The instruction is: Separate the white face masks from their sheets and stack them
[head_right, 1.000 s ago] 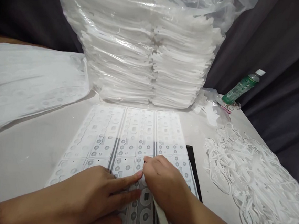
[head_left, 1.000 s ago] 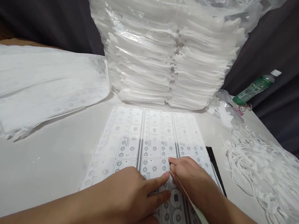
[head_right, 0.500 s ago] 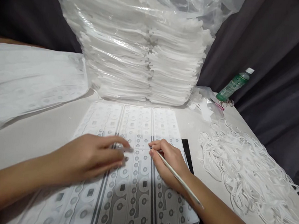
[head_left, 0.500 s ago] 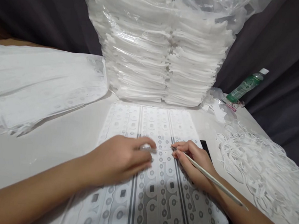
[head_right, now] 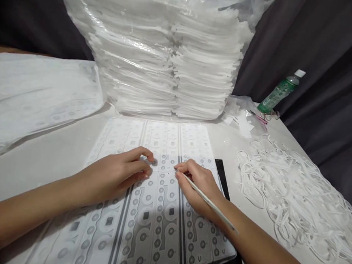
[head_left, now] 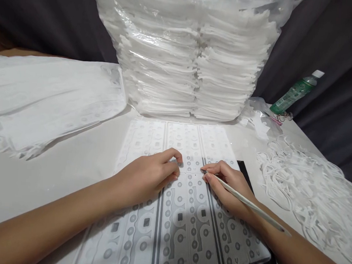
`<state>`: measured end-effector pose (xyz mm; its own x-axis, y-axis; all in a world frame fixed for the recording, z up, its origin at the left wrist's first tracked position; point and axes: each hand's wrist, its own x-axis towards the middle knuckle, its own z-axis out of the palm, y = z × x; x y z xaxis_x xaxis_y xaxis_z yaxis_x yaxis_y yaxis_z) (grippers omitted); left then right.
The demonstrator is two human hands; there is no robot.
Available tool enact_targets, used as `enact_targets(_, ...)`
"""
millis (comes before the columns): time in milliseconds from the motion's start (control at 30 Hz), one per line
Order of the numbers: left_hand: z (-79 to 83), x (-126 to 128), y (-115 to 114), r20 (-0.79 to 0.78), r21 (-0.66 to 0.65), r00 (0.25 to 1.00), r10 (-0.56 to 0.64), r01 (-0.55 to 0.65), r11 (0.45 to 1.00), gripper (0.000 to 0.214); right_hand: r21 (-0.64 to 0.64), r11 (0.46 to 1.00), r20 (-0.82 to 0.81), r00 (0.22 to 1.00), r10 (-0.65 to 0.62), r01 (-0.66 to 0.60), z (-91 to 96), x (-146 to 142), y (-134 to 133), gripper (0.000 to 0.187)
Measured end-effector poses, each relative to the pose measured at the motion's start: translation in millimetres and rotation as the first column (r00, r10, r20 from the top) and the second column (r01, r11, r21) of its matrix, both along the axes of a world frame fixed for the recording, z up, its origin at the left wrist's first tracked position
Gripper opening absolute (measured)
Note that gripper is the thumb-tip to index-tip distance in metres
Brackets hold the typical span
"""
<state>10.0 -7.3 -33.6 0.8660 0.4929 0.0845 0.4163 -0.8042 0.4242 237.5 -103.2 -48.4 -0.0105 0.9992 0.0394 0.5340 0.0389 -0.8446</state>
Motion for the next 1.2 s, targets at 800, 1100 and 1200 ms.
enact_targets(800, 28.0, 43, -10, -0.133, 0.108, 0.991, -0.002, 0.017, 0.994, 0.026, -0.083, 0.983, -0.194, 0.965, -0.178, 0.165, 0.9, 47, -4, 0.013)
enact_targets(1100, 12.3, 57, -4, -0.145, 0.174, 0.987, -0.065, 0.09, 0.981, 0.031, -0.111, 0.987, -0.005, 0.993, -0.118, 0.117, 12.1, 50, -6, 0.01)
enact_targets(1200, 10.0, 60, -5, -0.166, 0.222, 0.981, -0.097, 0.133, 0.966, 0.032, -0.127, 0.986, 0.001, 0.994, -0.112, 0.111, 13.2, 48, -5, 0.01)
